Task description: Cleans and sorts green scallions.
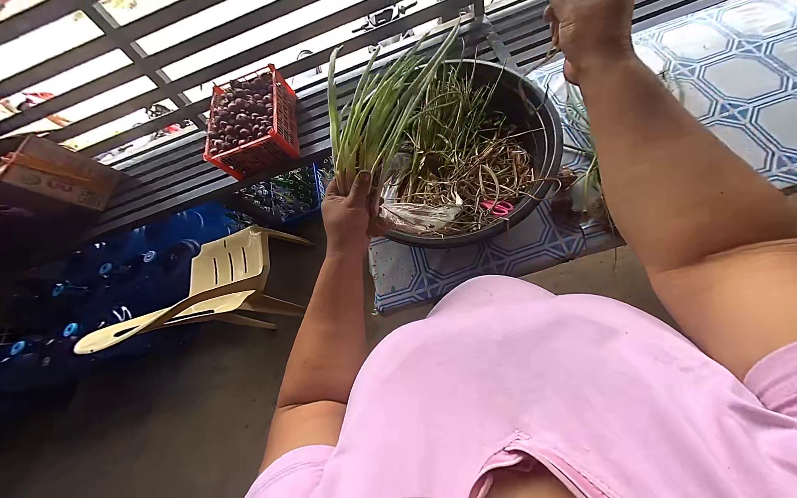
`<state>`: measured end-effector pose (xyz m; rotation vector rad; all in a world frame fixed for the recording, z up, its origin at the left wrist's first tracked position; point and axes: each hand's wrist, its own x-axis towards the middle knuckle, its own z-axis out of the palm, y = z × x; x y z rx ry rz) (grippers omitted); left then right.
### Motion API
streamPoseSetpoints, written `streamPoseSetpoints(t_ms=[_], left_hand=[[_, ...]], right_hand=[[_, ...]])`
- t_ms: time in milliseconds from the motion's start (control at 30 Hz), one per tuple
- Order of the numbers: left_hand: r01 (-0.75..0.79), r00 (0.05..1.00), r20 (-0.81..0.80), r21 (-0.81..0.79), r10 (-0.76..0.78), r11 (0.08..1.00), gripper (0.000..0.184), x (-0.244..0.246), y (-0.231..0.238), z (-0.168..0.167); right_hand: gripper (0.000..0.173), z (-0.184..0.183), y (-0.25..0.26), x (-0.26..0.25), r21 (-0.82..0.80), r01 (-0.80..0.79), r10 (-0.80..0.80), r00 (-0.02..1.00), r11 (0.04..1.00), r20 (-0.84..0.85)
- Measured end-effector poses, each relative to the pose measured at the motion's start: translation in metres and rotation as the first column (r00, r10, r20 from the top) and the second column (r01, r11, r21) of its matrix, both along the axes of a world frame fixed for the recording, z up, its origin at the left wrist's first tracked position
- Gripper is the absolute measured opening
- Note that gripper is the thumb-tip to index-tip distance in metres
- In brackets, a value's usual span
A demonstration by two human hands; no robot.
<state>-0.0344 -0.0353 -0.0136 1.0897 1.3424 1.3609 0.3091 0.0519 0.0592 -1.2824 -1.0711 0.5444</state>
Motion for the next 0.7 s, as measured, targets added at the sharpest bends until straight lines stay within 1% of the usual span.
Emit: streamPoseSetpoints(t_ms=[33,67,133,200,233,267,300,367,433,467,500,533,567,600,633,700], left_hand=[[0.005,0.999,0.032,0.007,-0.005,1.0,0.022,-0.007,0.0,0.0],[0.009,0.998,0.058,0.031,-0.011,0.999,0.02,-0.013,0.001,-0.002],[0.024,0.996,0.086,0.085,-0.031,0.996,0.016,-0.023,0.001,-0.006],[0.041,0.994,0.097,0.106,-0.052,0.993,0.011,-0.028,0.0,-0.008],[0.052,0.991,0.12,0.108,-0.064,0.993,0.011,-0.029,0.0,-0.008],[0.066,0.984,0.157,0.095,-0.08,0.993,0.015,-0.029,-0.001,-0.008],[0.076,0.974,0.208,0.069,-0.089,0.995,0.019,-0.028,-0.003,-0.008],[0.092,0.944,0.318,-0.005,-0.085,0.996,0.031,-0.025,-0.006,-0.006],[0.114,0.895,0.441,-0.07,-0.072,0.991,0.045,-0.019,-0.01,-0.002],[0.152,0.855,0.51,-0.074,-0.094,0.986,0.053,-0.019,-0.011,-0.002],[0.22,0.797,0.584,-0.042,-0.155,0.975,0.061,-0.021,-0.011,-0.005],[0.285,0.727,0.649,0.008,-0.222,0.958,0.066,-0.024,-0.01,-0.009],[0.341,0.649,0.708,0.056,-0.279,0.938,0.066,-0.028,-0.009,-0.013],[0.398,0.562,0.756,0.109,-0.336,0.911,0.065,-0.032,-0.009,-0.018],[0.449,0.475,0.796,0.148,-0.376,0.881,0.062,-0.036,-0.009,-0.021],[0.511,0.33,0.853,0.199,-0.404,0.837,0.058,-0.039,-0.01,-0.023]], right_hand=[[0.006,-0.007,-0.005,-0.005,-0.056,-0.022,0.023,1.0,0.998,0.019],[0.012,-0.016,-0.01,-0.011,-0.121,-0.067,0.075,0.995,0.99,0.064],[0.02,-0.037,-0.02,-0.024,-0.291,-0.177,0.241,0.949,0.94,0.201],[0.029,-0.046,-0.027,-0.035,-0.494,-0.241,0.453,0.811,0.835,0.37],[0.033,-0.048,-0.027,-0.04,-0.566,-0.238,0.531,0.728,0.789,0.434],[0.036,-0.049,-0.026,-0.043,-0.6,-0.219,0.567,0.667,0.769,0.483],[0.038,-0.049,-0.025,-0.045,-0.599,-0.199,0.563,0.648,0.775,0.513],[0.035,-0.042,-0.025,-0.05,-0.57,-0.179,0.526,0.665,0.802,0.531],[0.027,-0.035,-0.025,-0.054,-0.562,-0.175,0.525,0.645,0.809,0.555],[0.024,-0.032,-0.025,-0.056,-0.577,-0.179,0.55,0.611,0.797,0.57],[0.023,-0.031,-0.024,-0.058,-0.6,-0.185,0.583,0.567,0.778,0.582],[0.024,-0.031,-0.023,-0.06,-0.628,-0.19,0.618,0.528,0.755,0.583],[0.027,-0.033,-0.022,-0.062,-0.647,-0.191,0.639,0.504,0.738,0.581],[0.029,-0.035,-0.021,-0.064,-0.644,-0.197,0.64,0.501,0.74,0.582],[0.031,-0.037,-0.021,-0.065,-0.616,-0.208,0.619,0.523,0.759,0.586],[0.031,-0.039,-0.023,-0.07,-0.48,-0.243,0.517,0.616,0.843,0.595]])
